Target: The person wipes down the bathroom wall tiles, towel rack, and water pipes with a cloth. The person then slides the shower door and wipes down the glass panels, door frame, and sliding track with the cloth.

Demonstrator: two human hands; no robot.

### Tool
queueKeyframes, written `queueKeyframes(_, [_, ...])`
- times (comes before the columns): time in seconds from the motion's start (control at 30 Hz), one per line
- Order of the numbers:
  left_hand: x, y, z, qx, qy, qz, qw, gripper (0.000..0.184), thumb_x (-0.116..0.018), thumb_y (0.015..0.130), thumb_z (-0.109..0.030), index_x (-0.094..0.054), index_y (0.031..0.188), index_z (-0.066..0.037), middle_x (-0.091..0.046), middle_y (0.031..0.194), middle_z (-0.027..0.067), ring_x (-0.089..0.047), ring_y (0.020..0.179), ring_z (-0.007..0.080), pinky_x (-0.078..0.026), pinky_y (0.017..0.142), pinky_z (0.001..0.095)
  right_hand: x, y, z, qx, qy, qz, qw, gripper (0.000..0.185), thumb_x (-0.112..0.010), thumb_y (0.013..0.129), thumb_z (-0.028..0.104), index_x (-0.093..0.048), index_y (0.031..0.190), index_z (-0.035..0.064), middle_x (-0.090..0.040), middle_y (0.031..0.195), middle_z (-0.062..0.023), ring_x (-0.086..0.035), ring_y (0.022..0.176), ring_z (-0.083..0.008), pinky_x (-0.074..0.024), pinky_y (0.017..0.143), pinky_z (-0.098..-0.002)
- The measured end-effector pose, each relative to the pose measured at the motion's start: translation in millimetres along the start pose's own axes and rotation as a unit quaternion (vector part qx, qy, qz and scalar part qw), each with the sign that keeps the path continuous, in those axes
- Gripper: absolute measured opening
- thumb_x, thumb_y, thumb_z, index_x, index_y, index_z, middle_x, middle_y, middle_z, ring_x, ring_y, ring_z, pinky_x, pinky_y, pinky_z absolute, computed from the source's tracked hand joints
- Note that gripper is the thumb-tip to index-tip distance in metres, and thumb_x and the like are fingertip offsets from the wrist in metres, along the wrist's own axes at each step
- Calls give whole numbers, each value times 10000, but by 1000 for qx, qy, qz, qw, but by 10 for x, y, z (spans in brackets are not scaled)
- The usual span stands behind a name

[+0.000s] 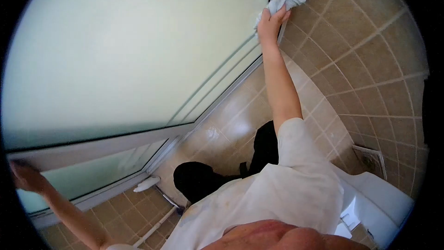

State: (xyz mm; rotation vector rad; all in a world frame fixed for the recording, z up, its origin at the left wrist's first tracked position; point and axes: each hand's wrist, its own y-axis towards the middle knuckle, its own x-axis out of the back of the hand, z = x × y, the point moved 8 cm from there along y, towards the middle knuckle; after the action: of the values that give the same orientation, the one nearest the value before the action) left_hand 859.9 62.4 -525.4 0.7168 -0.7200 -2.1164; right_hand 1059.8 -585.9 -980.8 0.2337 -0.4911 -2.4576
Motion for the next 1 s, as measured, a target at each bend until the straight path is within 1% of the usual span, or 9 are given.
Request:
queueKeyframes(0.33, [329, 30, -375, 13, -283, -92, 954, 447, -502, 909, -292, -446, 1272, -39, -390, 1278, 163, -375, 1160, 292, -319, 962, 414, -485, -1714, 1694, 280, 25, 111, 953, 663, -531, 779, 92, -242, 1373, 35, -121, 1379, -333, -194, 1264, -488, -184, 1027, -541])
queueKeyframes(0.5, [1294, -112, -873, 111, -540, -122, 825, 540, -546, 885, -322, -407, 1320, -36, -313, 1342, 190, -307, 1240, 323, -261, 1031, 429, -868, -3380, 1854, 214, 60, 290, 931, 515, -564, 828, 213, -394, 1313, 214, -264, 1358, -242, -249, 1260, -426, -229, 1012, -529])
queueKeyframes(0.57, [1572, -339, -1149, 131, -587, -89, 794, 572, -517, 891, -291, -323, 1360, -28, -42, 1423, 212, -102, 1314, 354, -200, 1062, 454, -901, -3634, 1705, 131, 85, 312, 937, 484, -572, 840, 259, -415, 1297, 248, -285, 1360, -213, -266, 1260, -400, -244, 1007, -514])
queueKeyframes(0.6, [1585, -458, -1260, 117, -580, -50, 805, 605, -517, 888, -264, -272, 1387, -25, 66, 1430, 205, -13, 1332, 369, -184, 1066, 469, -860, -3652, 1797, 248, 63, 281, 925, 468, -579, 834, 304, -444, 1276, 229, -293, 1365, -192, -277, 1257, -382, -246, 1005, -500])
queueKeyframes(0.73, [1688, -705, -1469, 169, -645, -74, 742, 643, -567, 853, -319, -340, 1353, 15, -41, 1426, 275, -28, 1341, 375, -140, 1068, 481, -798, -3481, 1740, 426, -45, 242, 871, 387, -579, 824, 361, -560, 1155, 161, -286, 1385, -133, -268, 1261, -342, -238, 1001, -481])
queueKeyframes(0.8, [1722, -675, -1510, 138, -634, -48, 759, 621, -508, 876, -263, -260, 1390, -19, 41, 1435, 194, 8, 1346, 364, -178, 1067, 497, -700, -3134, 1704, 411, -54, 202, 887, 362, -607, 813, 365, -593, 1042, 85, -431, 1266, -167, -407, 1162, -345, -347, 928, -463])
queueKeyframes(0.87, [1650, -721, -1521, 145, -604, -29, 783, 617, -501, 878, -263, -258, 1391, -21, 40, 1432, 192, 8, 1345, 360, -191, 1063, 493, -829, -2636, 1311, 46, 175, 359, 916, 362, -615, 813, 326, -554, 1027, 41, -560, 1052, -190, -540, 964, -357, -443, 796, -446])
queueKeyframes(0.93, [1650, -730, -1545, 157, -625, -34, 764, 617, -503, 877, -263, -262, 1390, -19, 34, 1435, 194, 1, 1343, 360, -200, 1056, 494, -576, -2308, 1338, 167, 39, 208, 963, 307, -578, 814, 257, -533, 1017, 31, -590, 874, -216, -581, 807, -376, -475, 713, -441])
queueKeyframes(1.0, [1677, -767, -1566, 166, -630, -34, 758, 616, -513, 872, -258, -274, 1386, -17, 24, 1437, 206, -6, 1341, 368, -190, 1053, 495, -504, -2151, 1039, 280, -89, 147, 944, 567, -573, 748, 157, -345, 1257, 51, -355, 1190, -293, -404, 1065, -461, -360, 885, -518])
